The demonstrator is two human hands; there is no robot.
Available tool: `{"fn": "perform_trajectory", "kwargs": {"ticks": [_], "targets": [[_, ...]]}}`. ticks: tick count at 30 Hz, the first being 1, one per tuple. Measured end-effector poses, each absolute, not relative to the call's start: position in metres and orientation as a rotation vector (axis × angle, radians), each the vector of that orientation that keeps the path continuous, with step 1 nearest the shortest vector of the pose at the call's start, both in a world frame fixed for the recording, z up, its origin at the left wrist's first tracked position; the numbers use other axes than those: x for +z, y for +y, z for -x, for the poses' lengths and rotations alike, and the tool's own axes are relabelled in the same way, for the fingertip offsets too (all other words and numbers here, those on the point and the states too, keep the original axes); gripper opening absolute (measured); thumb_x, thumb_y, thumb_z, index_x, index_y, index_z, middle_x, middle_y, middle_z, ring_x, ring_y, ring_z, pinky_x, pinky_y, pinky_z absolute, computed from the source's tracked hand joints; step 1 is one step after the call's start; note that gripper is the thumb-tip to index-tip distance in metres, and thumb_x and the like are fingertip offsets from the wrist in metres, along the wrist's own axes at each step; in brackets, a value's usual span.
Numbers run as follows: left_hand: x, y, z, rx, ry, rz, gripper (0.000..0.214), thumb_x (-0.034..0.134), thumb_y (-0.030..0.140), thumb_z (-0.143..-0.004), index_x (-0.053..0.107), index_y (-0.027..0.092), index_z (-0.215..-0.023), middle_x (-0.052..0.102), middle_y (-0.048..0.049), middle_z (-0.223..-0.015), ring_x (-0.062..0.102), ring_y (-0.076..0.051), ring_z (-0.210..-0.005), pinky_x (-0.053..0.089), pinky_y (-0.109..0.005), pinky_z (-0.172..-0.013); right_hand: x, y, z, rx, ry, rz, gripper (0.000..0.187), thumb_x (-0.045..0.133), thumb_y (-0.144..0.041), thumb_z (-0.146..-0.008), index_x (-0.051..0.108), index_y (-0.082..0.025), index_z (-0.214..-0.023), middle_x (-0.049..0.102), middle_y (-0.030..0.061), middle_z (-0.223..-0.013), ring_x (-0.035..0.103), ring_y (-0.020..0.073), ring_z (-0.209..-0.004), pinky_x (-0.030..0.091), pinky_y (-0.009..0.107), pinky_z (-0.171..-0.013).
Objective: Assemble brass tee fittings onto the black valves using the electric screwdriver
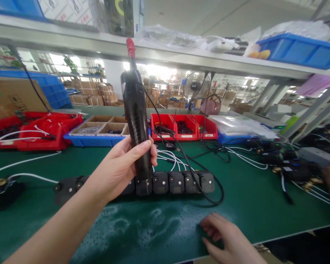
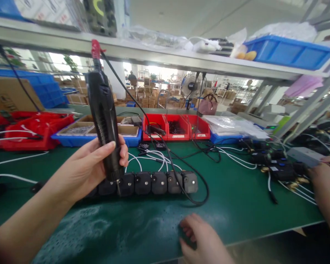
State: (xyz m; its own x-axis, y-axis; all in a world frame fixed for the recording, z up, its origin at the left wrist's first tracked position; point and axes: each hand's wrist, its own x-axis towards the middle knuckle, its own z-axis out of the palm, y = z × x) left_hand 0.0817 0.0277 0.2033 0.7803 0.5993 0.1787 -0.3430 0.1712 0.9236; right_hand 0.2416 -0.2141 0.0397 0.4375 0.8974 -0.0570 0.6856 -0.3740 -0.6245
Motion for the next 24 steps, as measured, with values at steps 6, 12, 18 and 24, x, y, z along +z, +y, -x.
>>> {"fn": "perform_trajectory", "kwargs": {"ticks": [6, 12, 18, 24], "targets": [[0.2, 0.023, -0.079, 0.678, 0.255, -1.233, 0.028, 0.078, 0.033, -0.08, 0.063, 0.016, -0.096, 0.064, -0.0001, -0.077, 0.06, -0.012, -0.067, 0.051, -0.022, -0.061, 0.048, -0.184, -0.211, 0.478, -1.463, 2.649, 0.034, 0.05, 0.009, -0.075, 0.069, -0.014, -0.091, 0.065, 0.0088, -0.094, 0.065, 0.0238, -0.085, 0.048, 0.03, -0.075], [0.193, 0.022, -0.068, 0.676, 0.361, -1.233, 0.035, 0.082, 0.041, -0.074, 0.065, 0.02, -0.097, 0.064, -0.001, -0.078, 0.059, -0.015, -0.068, 0.05, -0.023, -0.059, 0.073, -0.167, -0.209, 0.576, -1.548, 2.738, 0.042, 0.047, 0.012, -0.068, 0.069, -0.011, -0.095, 0.067, 0.0135, -0.098, 0.067, 0.0288, -0.092, 0.05, 0.032, -0.076], [0.187, 0.015, -0.048, 0.649, 0.483, -1.212, 0.037, 0.081, 0.044, -0.073, 0.065, 0.023, -0.097, 0.065, -0.0011, -0.076, 0.059, -0.016, -0.068, 0.051, -0.027, -0.064, 0.069, -0.184, -0.261, 0.136, -1.132, 1.86, 0.008, 0.057, -0.021, -0.086, 0.064, -0.018, -0.082, 0.064, 0.0024, -0.08, 0.064, 0.0173, -0.072, 0.052, 0.025, -0.068], [0.184, 0.003, -0.042, 0.628, 0.621, -1.102, 0.04, 0.083, 0.048, -0.065, 0.067, 0.025, -0.094, 0.061, 0.0023, -0.066, 0.055, -0.014, -0.064, 0.044, -0.026, -0.062, 0.065, -0.169, -0.282, -0.026, -0.837, 1.661, 0.019, 0.068, -0.037, -0.084, 0.067, -0.018, -0.084, 0.068, 0.0056, -0.08, 0.067, 0.0191, -0.074, 0.055, 0.024, -0.068]]}}
